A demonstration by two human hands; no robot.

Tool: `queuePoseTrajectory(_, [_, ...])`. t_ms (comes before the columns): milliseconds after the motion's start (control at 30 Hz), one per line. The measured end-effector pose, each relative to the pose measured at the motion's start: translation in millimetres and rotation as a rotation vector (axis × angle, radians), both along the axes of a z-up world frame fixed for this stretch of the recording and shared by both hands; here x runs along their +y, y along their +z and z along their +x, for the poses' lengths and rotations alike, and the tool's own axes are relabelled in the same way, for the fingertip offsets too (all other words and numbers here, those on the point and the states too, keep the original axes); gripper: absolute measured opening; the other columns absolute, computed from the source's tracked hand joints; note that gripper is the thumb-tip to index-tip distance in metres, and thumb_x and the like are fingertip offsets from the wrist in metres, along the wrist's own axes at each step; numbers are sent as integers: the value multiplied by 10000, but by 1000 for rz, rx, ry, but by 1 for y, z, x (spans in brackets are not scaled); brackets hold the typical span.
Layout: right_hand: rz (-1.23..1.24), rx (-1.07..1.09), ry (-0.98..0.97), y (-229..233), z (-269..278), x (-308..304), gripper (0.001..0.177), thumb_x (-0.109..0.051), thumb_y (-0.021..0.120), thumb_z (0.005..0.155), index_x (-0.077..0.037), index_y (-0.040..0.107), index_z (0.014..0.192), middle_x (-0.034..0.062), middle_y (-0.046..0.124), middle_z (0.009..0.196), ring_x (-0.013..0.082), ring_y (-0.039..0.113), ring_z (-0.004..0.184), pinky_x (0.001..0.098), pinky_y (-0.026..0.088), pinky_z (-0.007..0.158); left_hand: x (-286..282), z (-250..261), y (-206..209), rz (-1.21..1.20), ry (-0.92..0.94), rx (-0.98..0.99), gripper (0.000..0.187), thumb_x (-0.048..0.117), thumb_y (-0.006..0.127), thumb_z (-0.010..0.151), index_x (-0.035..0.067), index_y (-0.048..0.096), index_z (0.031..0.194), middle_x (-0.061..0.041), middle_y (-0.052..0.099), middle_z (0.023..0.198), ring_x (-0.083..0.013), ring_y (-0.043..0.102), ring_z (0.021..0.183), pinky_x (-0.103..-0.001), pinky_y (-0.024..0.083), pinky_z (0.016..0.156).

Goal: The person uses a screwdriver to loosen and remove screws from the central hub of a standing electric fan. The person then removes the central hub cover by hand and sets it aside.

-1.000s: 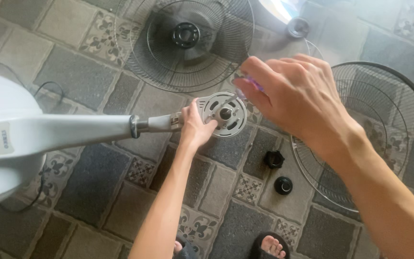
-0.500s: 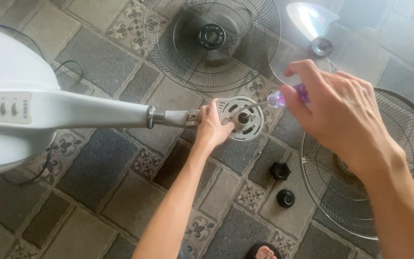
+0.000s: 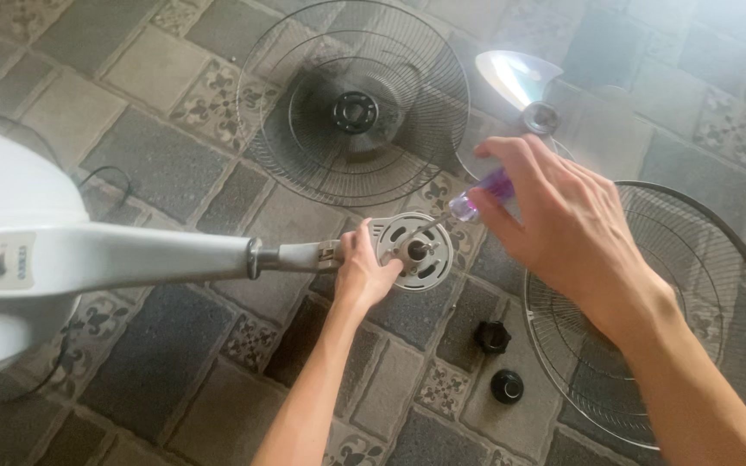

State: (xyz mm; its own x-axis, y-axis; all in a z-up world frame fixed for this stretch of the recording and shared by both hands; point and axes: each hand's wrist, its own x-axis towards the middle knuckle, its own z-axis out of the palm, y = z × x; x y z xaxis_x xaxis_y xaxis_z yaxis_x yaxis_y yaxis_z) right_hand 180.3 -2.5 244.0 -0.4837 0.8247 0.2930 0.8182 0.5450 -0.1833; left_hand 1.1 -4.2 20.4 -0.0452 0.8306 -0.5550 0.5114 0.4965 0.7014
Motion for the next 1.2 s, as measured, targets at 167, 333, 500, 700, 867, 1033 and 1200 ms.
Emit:
queuePoseTrajectory(167, [84, -52, 13, -2, -2, 1, 240, -265, 648, 1011, -77, 594, 1150, 59, 725, 893, 163, 706, 736, 355, 572, 708, -2, -2, 6, 37, -21, 20, 1011, 246, 722, 741, 199, 153, 1575, -121, 283, 1550, -369, 661, 1140, -442, 538, 1023])
queuePoseTrajectory(333, [-126, -259, -169, -3, 0, 6, 274, -341, 588, 1027, -111, 614, 1174, 14, 716, 797, 157, 656, 617, 332, 566, 686, -3, -2, 1, 88, -22, 20, 988, 262, 726, 741, 197, 184, 1564, -128, 302, 1537, -392, 646, 1157, -449, 519, 1039])
queuePoseTrajectory(500, [140, 1, 104, -4, 0, 8, 199, -196, 589, 1034, -29, 585, 1142, 83, 693, 855, 163, 649, 692, 348, 550, 677, -3, -1, -7, 136, -6, 17, 972, 272, 748, 730, 190, 232, 1549, -117, 329, 1528, -399, 623, 1183, -465, 508, 1033])
queuePoseTrajectory(700, [-68, -236, -133, -4, -1, 8, 309, -401, 590, 1038, -106, 604, 1128, 17, 684, 729, 183, 636, 593, 355, 560, 693, -2, -2, -18, 186, -21, 29, 993, 271, 757, 731, 160, 214, 1555, -140, 337, 1506, -382, 585, 1239, -447, 483, 1058])
queuePoseTrajectory(867, [101, -38, 100, 0, 2, 10, 269, -249, 636, 1011, -32, 585, 1161, 60, 669, 777, 186, 648, 660, 378, 557, 705, -2, -3, -19, 195, -31, 33, 986, 269, 748, 742, 153, 214, 1562, -157, 349, 1491, -386, 586, 1237, -443, 481, 1069])
queuePoseTrajectory(1033, [157, -37, 125, -2, 4, 8, 235, -246, 641, 1046, -46, 568, 1146, 66, 680, 831, 195, 669, 749, 398, 549, 768, 0, -3, -12, 92, -45, 40, 1014, 242, 728, 741, 156, 159, 1576, -153, 305, 1515, -370, 622, 1190, -443, 524, 1038])
queuePoseTrajectory(1200, [-58, -66, 18, -3, 4, 9, 234, -276, 614, 1048, -69, 587, 1153, 43, 687, 813, 187, 663, 694, 414, 548, 818, -1, -3, -9, 120, -44, 44, 1005, 242, 732, 742, 161, 174, 1574, -154, 321, 1503, -371, 623, 1190, -446, 516, 1045])
